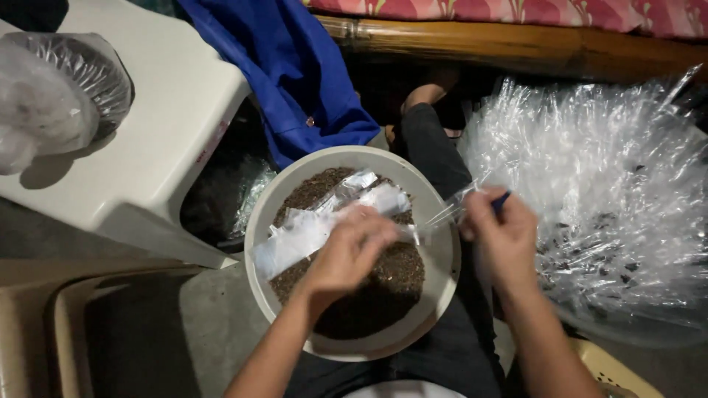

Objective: The person fills small white packets with a brown granular material from a large bowl by hand, using a small blue tool to assist in pushing the material into the packets, and then places the filled packets into a clear plastic bag.

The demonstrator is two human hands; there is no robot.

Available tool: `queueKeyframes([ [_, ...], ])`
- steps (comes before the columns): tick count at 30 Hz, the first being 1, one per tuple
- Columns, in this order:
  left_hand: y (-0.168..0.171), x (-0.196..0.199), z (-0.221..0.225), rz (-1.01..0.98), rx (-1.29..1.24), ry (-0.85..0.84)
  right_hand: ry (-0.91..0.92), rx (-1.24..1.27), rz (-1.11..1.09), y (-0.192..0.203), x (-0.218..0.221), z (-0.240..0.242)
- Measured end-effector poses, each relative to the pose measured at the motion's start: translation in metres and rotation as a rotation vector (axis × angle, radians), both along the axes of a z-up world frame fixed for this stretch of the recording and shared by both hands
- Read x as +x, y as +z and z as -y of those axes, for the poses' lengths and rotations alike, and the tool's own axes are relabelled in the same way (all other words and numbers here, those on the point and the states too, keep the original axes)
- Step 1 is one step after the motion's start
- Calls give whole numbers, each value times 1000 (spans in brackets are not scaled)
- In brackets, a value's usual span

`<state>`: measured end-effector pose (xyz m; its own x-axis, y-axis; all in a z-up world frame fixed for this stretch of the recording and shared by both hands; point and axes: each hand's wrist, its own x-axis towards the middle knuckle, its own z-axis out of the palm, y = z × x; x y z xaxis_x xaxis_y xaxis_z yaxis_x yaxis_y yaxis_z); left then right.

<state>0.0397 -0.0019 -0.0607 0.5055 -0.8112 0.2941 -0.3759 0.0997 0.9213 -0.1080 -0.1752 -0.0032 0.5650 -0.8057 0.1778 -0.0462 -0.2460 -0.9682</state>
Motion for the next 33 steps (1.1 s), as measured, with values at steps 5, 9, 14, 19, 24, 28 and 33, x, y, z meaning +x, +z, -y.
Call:
queueKeyframes([
  [5,-9,12,11,389,93,459,576,161,44,-58,-11,-47],
  [9,9,-17,6,103,170,160,600,304,174,-38,-6,-65],
  [14,12,-42,9,511,-28,142,242,170,-106,-57,20,-42],
  [19,10,-31,9,762,-200,429,286,502,84,-107,11,-41],
  [24,53,-26,-9,-185,164,62,341,206,-91,-69,-1,-25],
  [28,25,-23,-1,-248,197,119,374,774,141,-78,-16,-32],
  [33,10,-28,10,-171,89,-5,297,353,-65,-57,1,-18],
])
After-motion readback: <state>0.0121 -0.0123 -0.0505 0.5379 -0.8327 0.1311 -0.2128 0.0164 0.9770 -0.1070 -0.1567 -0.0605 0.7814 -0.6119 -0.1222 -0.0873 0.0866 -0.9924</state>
